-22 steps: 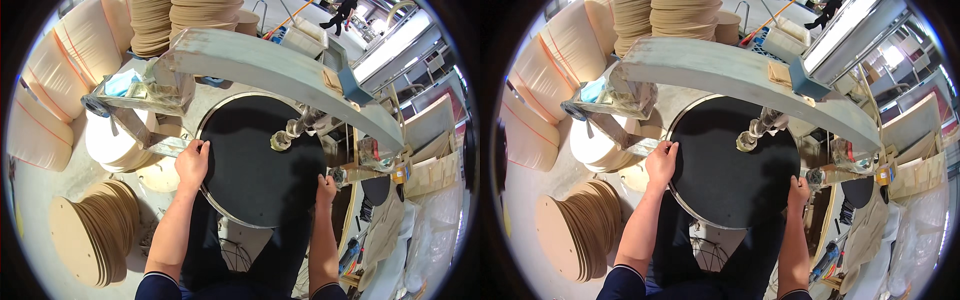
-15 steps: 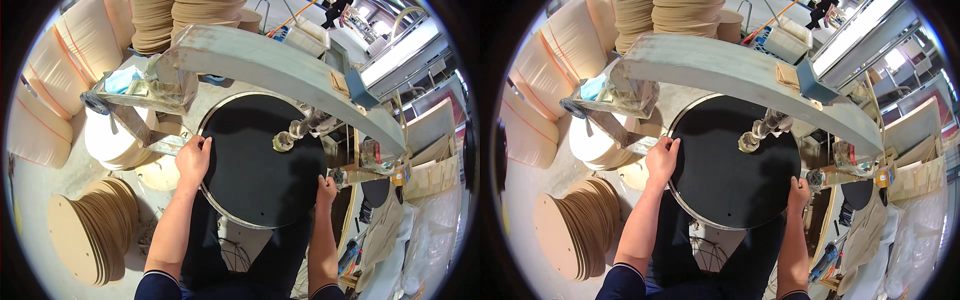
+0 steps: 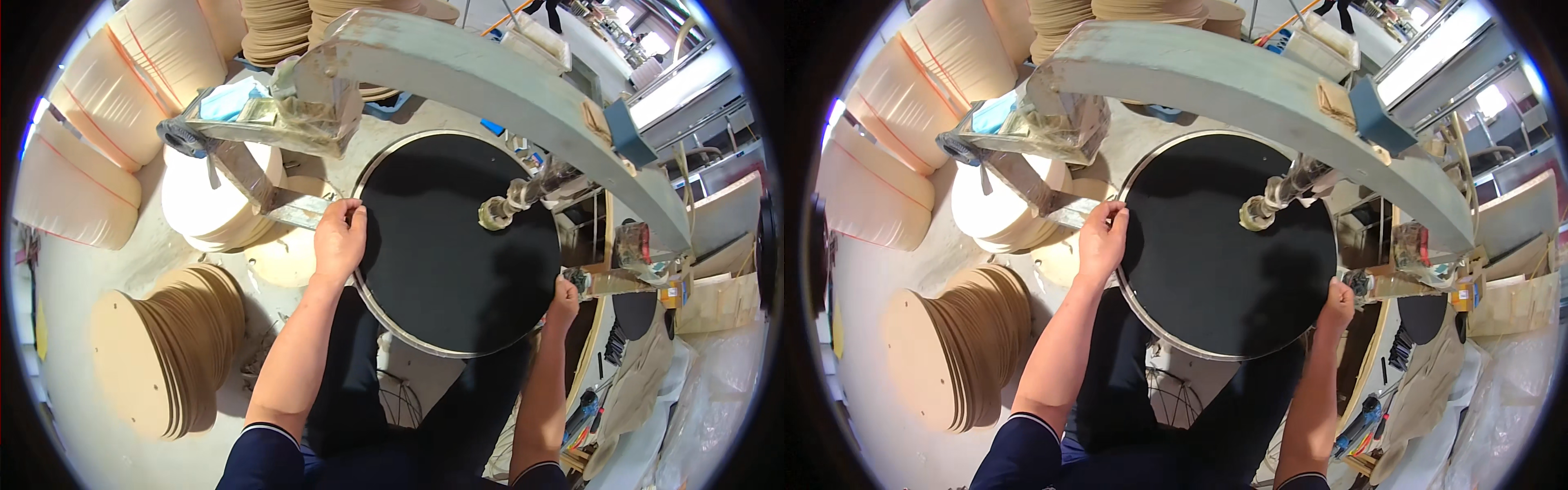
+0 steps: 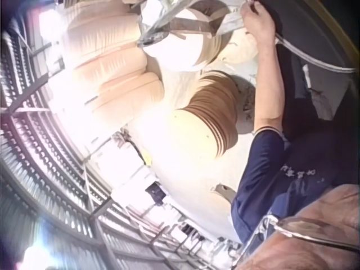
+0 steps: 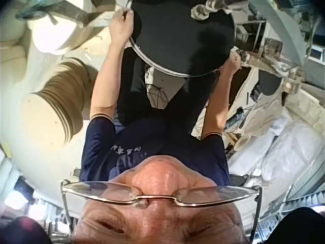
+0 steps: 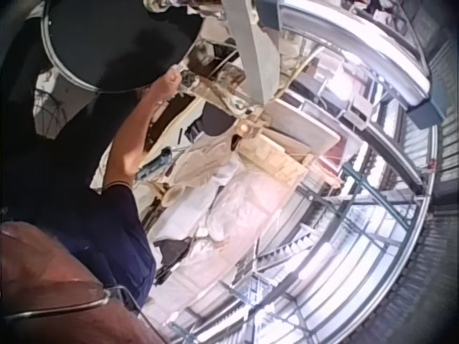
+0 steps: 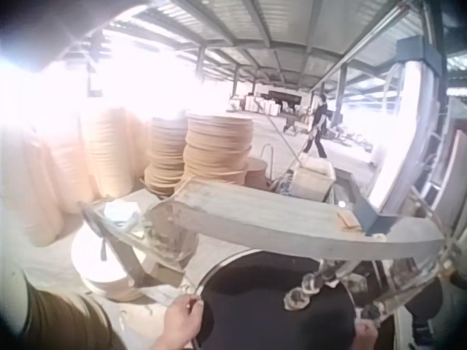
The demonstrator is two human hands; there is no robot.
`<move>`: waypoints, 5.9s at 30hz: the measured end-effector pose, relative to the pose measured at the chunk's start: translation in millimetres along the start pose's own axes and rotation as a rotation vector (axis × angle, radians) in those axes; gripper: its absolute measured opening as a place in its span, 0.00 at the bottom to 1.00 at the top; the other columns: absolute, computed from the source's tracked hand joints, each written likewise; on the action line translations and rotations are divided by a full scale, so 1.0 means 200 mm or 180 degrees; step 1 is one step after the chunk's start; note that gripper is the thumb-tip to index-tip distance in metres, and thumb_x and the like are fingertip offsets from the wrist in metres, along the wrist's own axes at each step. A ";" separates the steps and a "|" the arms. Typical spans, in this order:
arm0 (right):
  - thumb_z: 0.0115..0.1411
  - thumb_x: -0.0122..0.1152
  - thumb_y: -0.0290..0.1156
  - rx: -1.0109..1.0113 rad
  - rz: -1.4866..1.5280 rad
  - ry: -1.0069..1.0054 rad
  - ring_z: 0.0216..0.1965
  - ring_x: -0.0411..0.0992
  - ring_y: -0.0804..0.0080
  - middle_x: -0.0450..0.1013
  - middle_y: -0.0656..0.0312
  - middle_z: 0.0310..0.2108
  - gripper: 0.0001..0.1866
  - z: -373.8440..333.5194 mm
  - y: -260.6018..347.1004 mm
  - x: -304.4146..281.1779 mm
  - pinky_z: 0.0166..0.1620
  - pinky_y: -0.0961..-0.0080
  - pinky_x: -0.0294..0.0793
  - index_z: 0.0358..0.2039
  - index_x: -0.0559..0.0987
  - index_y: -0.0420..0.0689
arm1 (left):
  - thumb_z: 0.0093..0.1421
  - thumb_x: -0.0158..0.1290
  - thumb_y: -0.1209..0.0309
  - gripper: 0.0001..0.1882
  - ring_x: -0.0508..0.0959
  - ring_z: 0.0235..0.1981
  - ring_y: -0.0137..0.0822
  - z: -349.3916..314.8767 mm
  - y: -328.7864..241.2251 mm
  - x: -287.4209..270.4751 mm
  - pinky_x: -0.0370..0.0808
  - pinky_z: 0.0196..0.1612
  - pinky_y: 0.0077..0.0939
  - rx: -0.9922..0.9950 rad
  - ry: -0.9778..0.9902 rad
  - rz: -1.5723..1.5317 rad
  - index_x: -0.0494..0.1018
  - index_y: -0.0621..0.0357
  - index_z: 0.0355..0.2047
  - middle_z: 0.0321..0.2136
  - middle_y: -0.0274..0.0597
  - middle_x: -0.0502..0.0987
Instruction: Upholstering round wooden panels with black fabric using a pneumatic staple gun and a rotating jig.
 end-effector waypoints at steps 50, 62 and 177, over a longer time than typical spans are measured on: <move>0.65 0.69 0.45 0.0330 -0.0552 -0.0343 0.29 0.76 0.60 0.77 0.56 0.26 0.18 -0.08 0.02 0.08 0.38 0.65 0.74 0.31 0.82 0.40 | 0.64 0.64 0.65 0.11 0.78 0.32 0.47 0.06 -0.02 0.08 0.75 0.39 0.42 0.0735 -0.0124 0.1252 0.79 0.61 0.34 0.31 0.45 0.79; 0.62 0.72 0.41 0.0329 -0.0633 -0.0488 0.33 0.77 0.54 0.76 0.58 0.31 0.14 -0.17 0.09 0.10 0.41 0.59 0.76 0.31 0.80 0.45 | 0.65 0.63 0.63 0.14 0.80 0.29 0.46 0.07 0.05 0.05 0.77 0.37 0.42 0.0631 -0.0150 0.1334 0.79 0.64 0.34 0.30 0.49 0.80; 0.66 0.71 0.38 0.0237 0.0057 -0.0234 0.25 0.66 0.81 0.72 0.70 0.24 0.14 -0.14 0.02 0.03 0.32 0.77 0.67 0.33 0.81 0.40 | 0.64 0.63 0.54 0.16 0.83 0.41 0.49 0.13 0.02 0.08 0.78 0.47 0.42 0.0157 -0.0028 0.1271 0.84 0.54 0.39 0.40 0.46 0.83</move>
Point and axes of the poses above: each hand's wrist, its own z-axis towards the middle knuckle, its own x-axis out of the palm, y = z × x, the point moved 2 cm from there along z, towards the middle knuckle
